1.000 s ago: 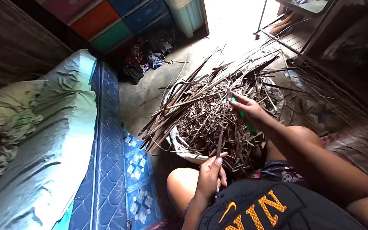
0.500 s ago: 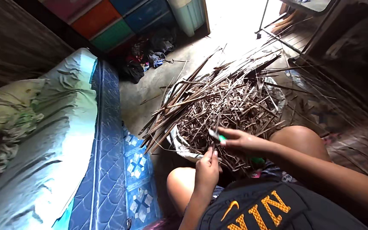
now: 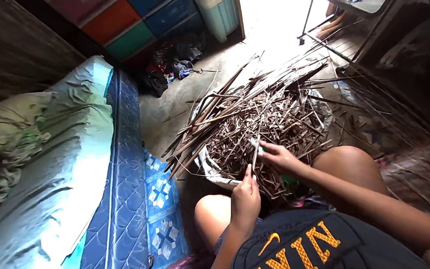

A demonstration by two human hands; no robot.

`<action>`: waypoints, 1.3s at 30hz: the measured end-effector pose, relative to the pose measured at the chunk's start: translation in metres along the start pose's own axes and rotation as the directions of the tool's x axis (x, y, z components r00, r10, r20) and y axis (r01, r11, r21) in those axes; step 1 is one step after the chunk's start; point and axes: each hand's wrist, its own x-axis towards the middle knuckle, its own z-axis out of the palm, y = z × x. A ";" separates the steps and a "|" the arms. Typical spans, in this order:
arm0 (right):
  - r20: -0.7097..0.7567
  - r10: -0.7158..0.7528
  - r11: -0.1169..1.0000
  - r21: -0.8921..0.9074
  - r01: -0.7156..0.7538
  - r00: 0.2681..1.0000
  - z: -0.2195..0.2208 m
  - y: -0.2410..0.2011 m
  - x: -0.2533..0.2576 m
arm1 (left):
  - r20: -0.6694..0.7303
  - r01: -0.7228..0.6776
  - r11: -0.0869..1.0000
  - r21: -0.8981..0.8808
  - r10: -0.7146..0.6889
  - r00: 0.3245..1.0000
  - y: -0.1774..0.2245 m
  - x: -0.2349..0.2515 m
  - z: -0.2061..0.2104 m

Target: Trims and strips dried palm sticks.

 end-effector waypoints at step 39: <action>0.409 -0.010 0.986 0.154 -0.058 0.913 -0.003 -0.009 -0.035 | 0.393 0.366 0.422 -0.830 -0.023 0.919 -0.006 0.000 -0.017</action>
